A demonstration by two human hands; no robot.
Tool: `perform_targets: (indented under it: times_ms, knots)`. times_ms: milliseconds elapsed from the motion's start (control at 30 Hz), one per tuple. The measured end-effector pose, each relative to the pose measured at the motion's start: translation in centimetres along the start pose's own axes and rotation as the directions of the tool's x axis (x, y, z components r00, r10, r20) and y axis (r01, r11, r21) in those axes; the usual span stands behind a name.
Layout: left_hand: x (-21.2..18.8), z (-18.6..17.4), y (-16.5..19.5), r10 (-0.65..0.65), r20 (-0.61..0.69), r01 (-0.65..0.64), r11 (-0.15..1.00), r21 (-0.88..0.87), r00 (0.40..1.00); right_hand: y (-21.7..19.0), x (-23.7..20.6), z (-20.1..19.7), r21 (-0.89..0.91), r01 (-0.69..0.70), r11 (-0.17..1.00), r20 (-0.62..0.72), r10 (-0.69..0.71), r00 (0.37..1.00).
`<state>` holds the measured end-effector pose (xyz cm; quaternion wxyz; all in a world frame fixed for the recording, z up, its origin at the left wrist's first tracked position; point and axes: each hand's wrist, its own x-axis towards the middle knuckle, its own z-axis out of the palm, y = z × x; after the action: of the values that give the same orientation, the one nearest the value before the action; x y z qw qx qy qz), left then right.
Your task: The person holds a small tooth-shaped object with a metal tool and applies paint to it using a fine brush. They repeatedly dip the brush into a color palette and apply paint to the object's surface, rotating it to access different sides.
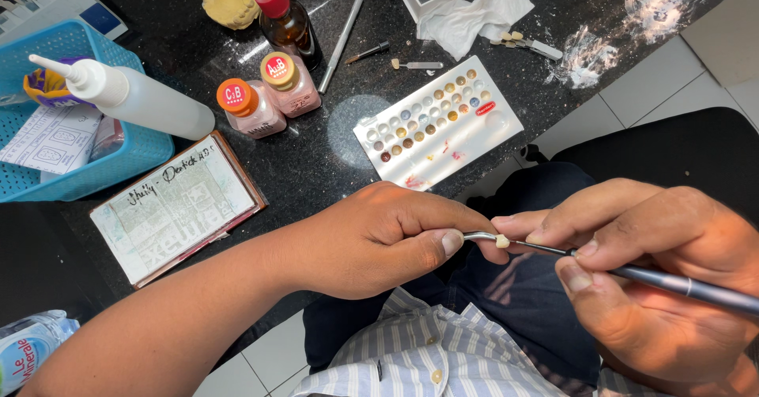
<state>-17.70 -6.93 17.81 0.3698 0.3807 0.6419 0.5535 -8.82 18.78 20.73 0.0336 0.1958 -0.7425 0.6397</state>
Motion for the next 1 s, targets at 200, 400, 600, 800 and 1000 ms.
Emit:
perform_targets:
  times_ms: [200,400,600,800,1000]
  knots:
    - [0.01,-0.02,0.06,0.008,0.005,-0.008,1.0,0.001,1.0,-0.08,0.05,-0.11,0.026,-0.032,0.999,0.003,0.032,0.999]
    - [-0.04,-0.04,0.0,0.012,0.0,-0.012,1.0,0.014,1.0,-0.14,0.1,-0.26,0.016,-0.053,0.998,0.03,0.053,0.998]
    - [-0.11,0.0,-0.11,0.008,0.0,-0.008,1.0,0.0,1.0,-0.15,0.32,-0.51,-0.013,-0.02,1.0,0.062,0.021,0.998]
    - [-0.14,-0.01,-0.26,0.052,-0.007,-0.052,0.999,-0.011,0.999,-0.08,0.13,-0.56,-0.04,-0.03,0.999,0.053,0.032,0.998]
    - [-0.07,0.0,-0.25,0.03,-0.005,-0.03,1.0,-0.01,1.0,-0.03,-0.03,-0.52,-0.04,-0.032,0.999,0.048,0.034,0.998]
